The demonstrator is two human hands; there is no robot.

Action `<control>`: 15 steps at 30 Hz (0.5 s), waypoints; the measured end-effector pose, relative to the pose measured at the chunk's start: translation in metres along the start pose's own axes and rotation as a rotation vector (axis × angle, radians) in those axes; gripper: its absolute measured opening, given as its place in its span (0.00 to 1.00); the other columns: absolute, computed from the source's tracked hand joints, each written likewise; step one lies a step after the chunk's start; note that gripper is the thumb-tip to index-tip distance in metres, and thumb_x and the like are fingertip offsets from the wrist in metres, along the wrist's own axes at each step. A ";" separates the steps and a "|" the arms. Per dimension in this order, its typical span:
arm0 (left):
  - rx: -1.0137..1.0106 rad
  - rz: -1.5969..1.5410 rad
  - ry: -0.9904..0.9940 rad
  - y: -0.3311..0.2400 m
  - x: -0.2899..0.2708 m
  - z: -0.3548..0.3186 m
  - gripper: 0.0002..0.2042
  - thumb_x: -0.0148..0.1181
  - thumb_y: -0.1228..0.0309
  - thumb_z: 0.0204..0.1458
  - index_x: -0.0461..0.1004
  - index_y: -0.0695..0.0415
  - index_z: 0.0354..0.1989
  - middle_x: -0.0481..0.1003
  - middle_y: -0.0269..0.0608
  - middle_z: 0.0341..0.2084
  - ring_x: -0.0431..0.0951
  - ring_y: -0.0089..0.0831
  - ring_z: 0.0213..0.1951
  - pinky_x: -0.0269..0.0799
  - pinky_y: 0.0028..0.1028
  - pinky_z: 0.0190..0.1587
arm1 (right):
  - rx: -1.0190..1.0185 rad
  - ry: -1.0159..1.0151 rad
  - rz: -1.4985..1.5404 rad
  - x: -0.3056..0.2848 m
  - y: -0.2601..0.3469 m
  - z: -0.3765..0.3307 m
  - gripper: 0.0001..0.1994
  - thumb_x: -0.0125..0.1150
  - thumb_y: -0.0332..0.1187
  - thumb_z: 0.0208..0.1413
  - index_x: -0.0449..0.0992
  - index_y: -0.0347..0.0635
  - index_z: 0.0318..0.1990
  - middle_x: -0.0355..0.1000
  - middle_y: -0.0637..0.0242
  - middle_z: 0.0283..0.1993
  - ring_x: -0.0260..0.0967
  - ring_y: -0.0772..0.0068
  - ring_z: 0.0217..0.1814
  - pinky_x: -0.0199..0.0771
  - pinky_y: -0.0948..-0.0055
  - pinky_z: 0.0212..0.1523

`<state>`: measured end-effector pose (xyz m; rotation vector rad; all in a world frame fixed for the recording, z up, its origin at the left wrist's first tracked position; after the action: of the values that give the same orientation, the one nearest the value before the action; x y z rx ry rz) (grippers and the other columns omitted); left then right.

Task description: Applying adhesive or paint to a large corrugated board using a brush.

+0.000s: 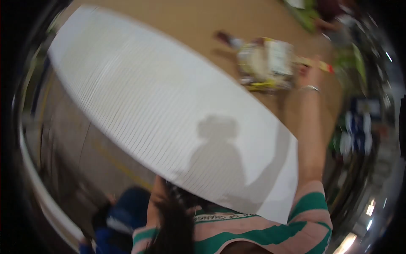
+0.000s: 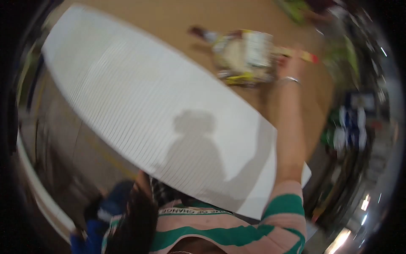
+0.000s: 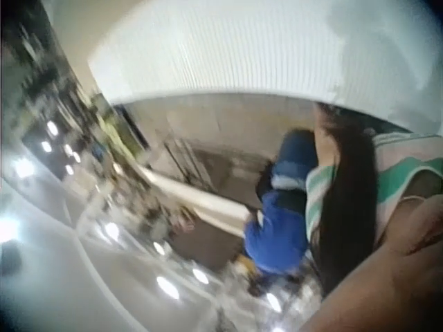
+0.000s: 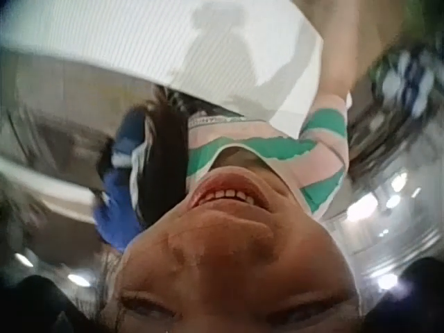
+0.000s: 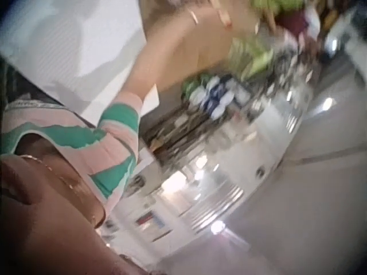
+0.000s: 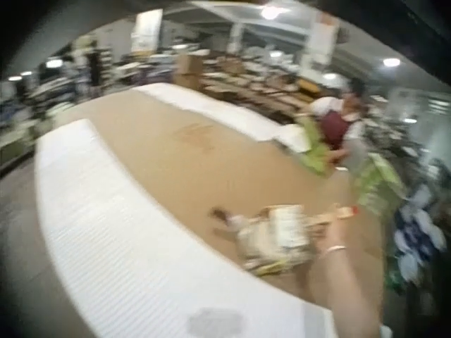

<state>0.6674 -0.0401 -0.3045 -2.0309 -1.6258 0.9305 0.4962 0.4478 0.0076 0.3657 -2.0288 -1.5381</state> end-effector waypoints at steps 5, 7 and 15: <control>-0.118 -0.163 -0.269 0.106 -0.086 -0.039 0.26 0.57 0.59 0.51 0.70 0.66 0.52 0.75 0.52 0.46 0.77 0.45 0.44 0.71 0.35 0.48 | -0.128 -0.115 -0.169 -0.046 0.020 0.026 0.19 0.54 0.51 0.58 0.67 0.42 0.33 0.67 0.66 0.24 0.59 0.76 0.16 0.55 0.81 0.14; -0.214 -0.121 -0.382 0.183 -0.111 -0.021 0.25 0.57 0.58 0.50 0.72 0.67 0.50 0.75 0.55 0.46 0.76 0.46 0.47 0.71 0.34 0.49 | -0.127 -0.038 -0.123 -0.033 0.030 0.015 0.20 0.52 0.52 0.59 0.67 0.41 0.35 0.68 0.66 0.26 0.60 0.76 0.18 0.58 0.81 0.16; -0.225 -0.833 -0.459 0.101 -0.162 -0.034 0.26 0.46 0.50 0.58 0.70 0.61 0.51 0.76 0.48 0.40 0.75 0.36 0.45 0.69 0.36 0.47 | 0.037 0.401 -0.051 0.042 0.013 -0.088 0.27 0.42 0.54 0.63 0.71 0.33 0.44 0.71 0.53 0.49 0.63 0.78 0.25 0.65 0.85 0.23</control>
<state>0.7441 -0.2178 -0.3041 -1.0494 -2.6010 0.9307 0.5148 0.3597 0.0471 0.6862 -1.7446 -1.3309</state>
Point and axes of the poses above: each hand's wrist, its own z-axis towards the middle knuckle, its own x-axis out of the palm, y = z × x, the point moved 6 cm from there along z, towards the middle knuckle
